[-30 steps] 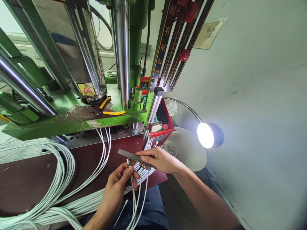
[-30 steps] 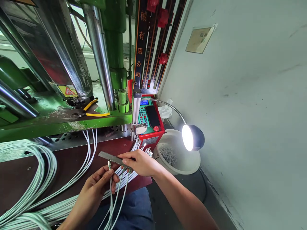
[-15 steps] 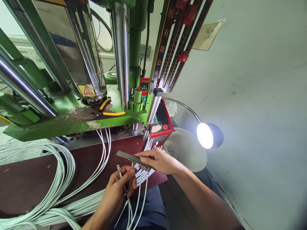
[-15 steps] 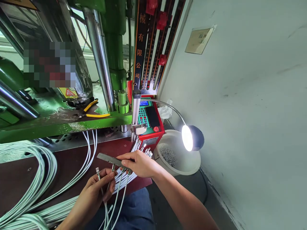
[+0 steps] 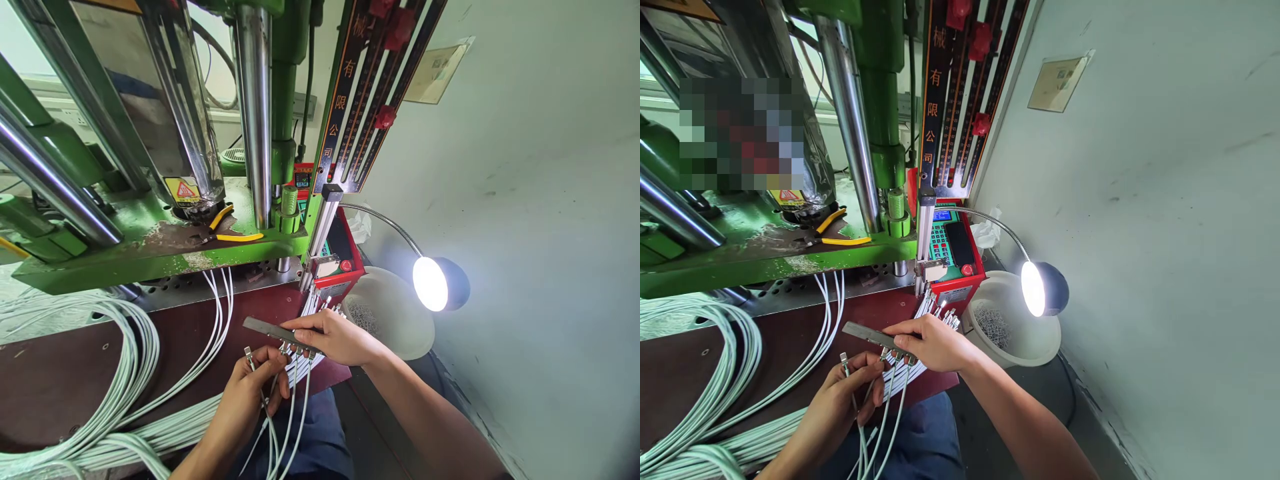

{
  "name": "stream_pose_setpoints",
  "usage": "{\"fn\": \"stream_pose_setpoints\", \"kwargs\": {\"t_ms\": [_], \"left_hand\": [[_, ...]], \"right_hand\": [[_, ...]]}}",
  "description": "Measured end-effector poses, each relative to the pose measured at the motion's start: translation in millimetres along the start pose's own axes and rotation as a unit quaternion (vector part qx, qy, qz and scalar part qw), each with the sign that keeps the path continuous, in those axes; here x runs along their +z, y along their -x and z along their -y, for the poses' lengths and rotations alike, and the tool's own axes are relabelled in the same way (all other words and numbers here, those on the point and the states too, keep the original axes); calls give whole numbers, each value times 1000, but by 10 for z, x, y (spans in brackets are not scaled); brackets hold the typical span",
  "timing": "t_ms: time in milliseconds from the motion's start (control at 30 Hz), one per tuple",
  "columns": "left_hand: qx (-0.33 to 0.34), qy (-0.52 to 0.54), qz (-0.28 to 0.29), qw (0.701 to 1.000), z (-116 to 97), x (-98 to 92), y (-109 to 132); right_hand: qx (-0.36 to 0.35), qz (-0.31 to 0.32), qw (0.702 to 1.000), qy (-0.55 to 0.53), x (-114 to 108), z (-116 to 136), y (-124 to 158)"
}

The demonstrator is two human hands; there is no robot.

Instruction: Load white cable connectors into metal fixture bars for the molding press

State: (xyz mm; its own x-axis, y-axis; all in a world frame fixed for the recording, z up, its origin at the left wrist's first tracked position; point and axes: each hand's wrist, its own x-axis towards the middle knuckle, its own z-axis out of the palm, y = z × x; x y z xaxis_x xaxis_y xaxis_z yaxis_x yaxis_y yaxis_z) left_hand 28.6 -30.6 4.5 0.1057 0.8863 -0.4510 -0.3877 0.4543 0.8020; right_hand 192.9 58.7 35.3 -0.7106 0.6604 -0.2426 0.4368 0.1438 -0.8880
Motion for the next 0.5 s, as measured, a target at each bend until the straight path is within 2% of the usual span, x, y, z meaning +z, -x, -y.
{"fn": "stream_pose_setpoints", "kwargs": {"t_ms": [167,333,400,500], "left_hand": [[1,-28,-7,1000,-16,10,-8],[-2,-39,8,999,-7,-37,-65],[9,-56,-22,998,2,-90,-70],[60,-82,-113,988,-2,-186,-29]], "right_hand": [[3,3,999,38,5,-35,-5],[-16,5,999,29,-11,-37,-22],[-8,-4,1000,24,-29,-31,-27],[5,-17,1000,21,-56,-47,-32]]}}
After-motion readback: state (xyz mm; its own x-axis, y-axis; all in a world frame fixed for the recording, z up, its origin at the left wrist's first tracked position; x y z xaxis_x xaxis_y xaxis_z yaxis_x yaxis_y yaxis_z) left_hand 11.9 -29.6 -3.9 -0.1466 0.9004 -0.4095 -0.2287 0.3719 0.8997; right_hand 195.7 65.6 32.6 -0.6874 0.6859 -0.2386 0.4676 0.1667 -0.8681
